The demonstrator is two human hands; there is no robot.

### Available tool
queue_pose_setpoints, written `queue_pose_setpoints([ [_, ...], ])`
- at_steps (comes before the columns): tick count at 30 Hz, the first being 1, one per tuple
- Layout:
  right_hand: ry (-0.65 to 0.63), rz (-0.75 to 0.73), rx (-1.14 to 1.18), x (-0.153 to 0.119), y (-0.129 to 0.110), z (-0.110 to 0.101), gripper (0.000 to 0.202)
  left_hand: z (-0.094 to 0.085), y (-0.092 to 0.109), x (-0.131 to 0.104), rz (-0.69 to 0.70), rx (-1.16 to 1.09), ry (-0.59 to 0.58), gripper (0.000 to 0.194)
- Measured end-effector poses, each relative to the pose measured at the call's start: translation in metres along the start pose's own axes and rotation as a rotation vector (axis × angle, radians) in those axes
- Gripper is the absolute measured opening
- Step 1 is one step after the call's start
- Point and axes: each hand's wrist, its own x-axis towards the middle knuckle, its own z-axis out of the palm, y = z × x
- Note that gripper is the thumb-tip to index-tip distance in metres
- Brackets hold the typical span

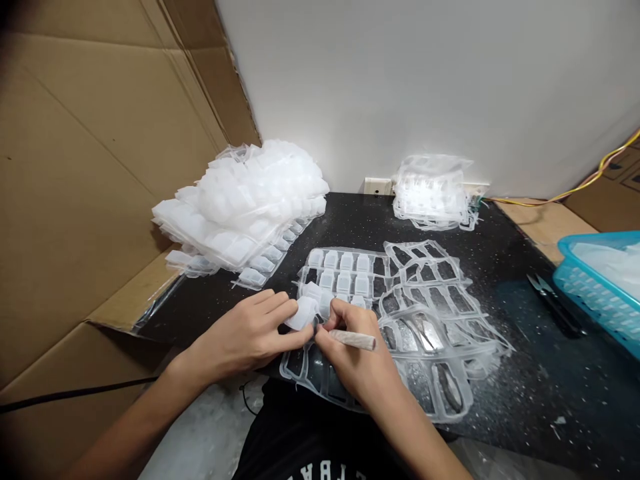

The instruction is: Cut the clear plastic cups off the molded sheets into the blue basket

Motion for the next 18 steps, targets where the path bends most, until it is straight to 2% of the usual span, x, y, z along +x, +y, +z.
queue_pose_setpoints([
  [4,0.014,-0.024,-0.048,0.0,0.0,0.001,0.021,0.01,0.0,0.0,-0.047,-0.073,0.039,0.024],
  [6,0.018,-0.025,-0.058,0.0,0.0,0.001,0.021,0.015,-0.002,-0.004,-0.136,-0.262,0.126,0.027],
  [8,0.017,-0.021,-0.054,0.0,0.0,0.001,0.02,0.017,-0.006,-0.009,-0.318,-0.596,0.318,0.021],
  [10,0.021,-0.023,-0.055,0.0,0.0,0.001,0.02,0.018,-0.008,-0.012,-0.556,-1.029,0.641,0.006],
  [12,0.033,-0.023,-0.061,0.0,0.0,0.002,0.02,0.02,-0.008,-0.011,-0.769,-1.453,0.945,0.016],
  [13,0.039,-0.017,-0.062,0.0,0.0,0.002,0.02,0.021,-0.007,-0.01,-0.858,-1.638,1.044,0.023],
  [16,0.047,0.01,-0.055,0.0,0.002,0.003,0.02,0.023,-0.007,-0.003,-1.037,-1.99,1.173,0.036],
  [18,0.039,0.009,-0.043,0.0,0.003,0.004,0.019,0.017,-0.015,-0.002,-1.0,-2.067,1.307,0.038],
])
